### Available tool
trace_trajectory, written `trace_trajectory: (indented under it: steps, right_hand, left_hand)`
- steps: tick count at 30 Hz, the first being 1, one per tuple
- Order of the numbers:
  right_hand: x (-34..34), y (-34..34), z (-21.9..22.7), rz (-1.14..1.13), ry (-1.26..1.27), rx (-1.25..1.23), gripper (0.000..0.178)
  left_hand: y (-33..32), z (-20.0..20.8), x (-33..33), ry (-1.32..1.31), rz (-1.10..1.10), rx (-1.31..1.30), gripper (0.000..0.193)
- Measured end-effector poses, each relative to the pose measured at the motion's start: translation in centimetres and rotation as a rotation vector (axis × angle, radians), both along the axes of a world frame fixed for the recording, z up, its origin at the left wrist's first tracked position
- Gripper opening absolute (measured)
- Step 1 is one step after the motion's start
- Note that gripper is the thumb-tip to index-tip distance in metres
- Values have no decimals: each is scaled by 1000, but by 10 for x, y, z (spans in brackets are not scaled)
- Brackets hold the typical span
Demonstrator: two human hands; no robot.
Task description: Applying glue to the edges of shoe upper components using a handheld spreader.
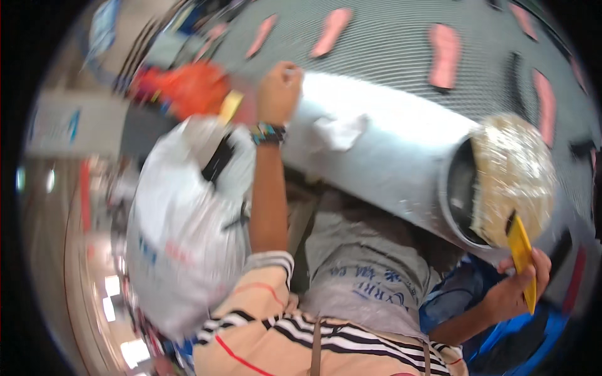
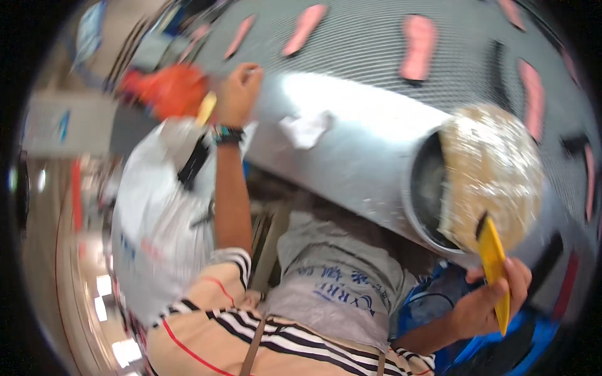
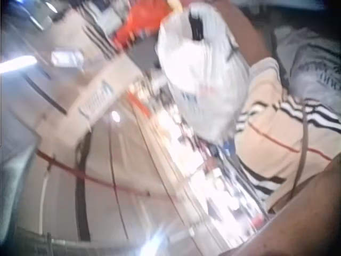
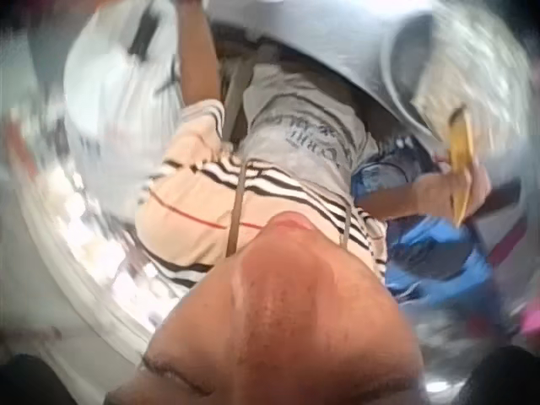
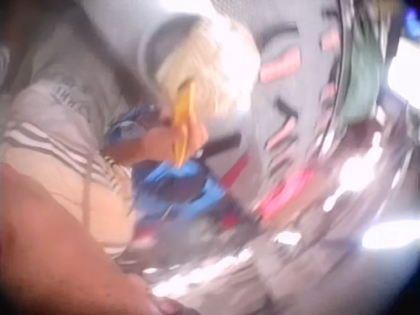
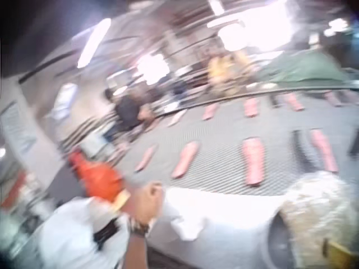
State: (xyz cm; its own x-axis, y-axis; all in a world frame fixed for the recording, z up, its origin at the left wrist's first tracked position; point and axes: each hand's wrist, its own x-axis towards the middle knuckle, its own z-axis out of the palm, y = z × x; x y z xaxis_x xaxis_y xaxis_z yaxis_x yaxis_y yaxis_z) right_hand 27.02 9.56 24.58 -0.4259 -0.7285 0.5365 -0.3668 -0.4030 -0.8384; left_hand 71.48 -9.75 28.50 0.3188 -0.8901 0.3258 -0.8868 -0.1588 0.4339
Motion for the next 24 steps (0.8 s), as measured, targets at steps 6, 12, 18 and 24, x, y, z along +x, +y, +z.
trace_trajectory:
  steps: [6, 12, 18, 24]
  right_hand:
    - [12, -19, -9, 315, -119, -20, 28]
    - [23, -25, 2, 488, -121, -54, 25]
    - [31, -24, -13, 405, 74, 48, 25]
    - [46, -20, -2, 549, -64, 173, 23]
  left_hand:
    - [194, 23, 310, 82, 794, 788, 64]
    - [216, 26, 341, -499, 633, 880, 75]
    - [224, 105, 422, -443, 630, 1071, 80]
    - [266, 102, 394, 185, 506, 1062, 59]
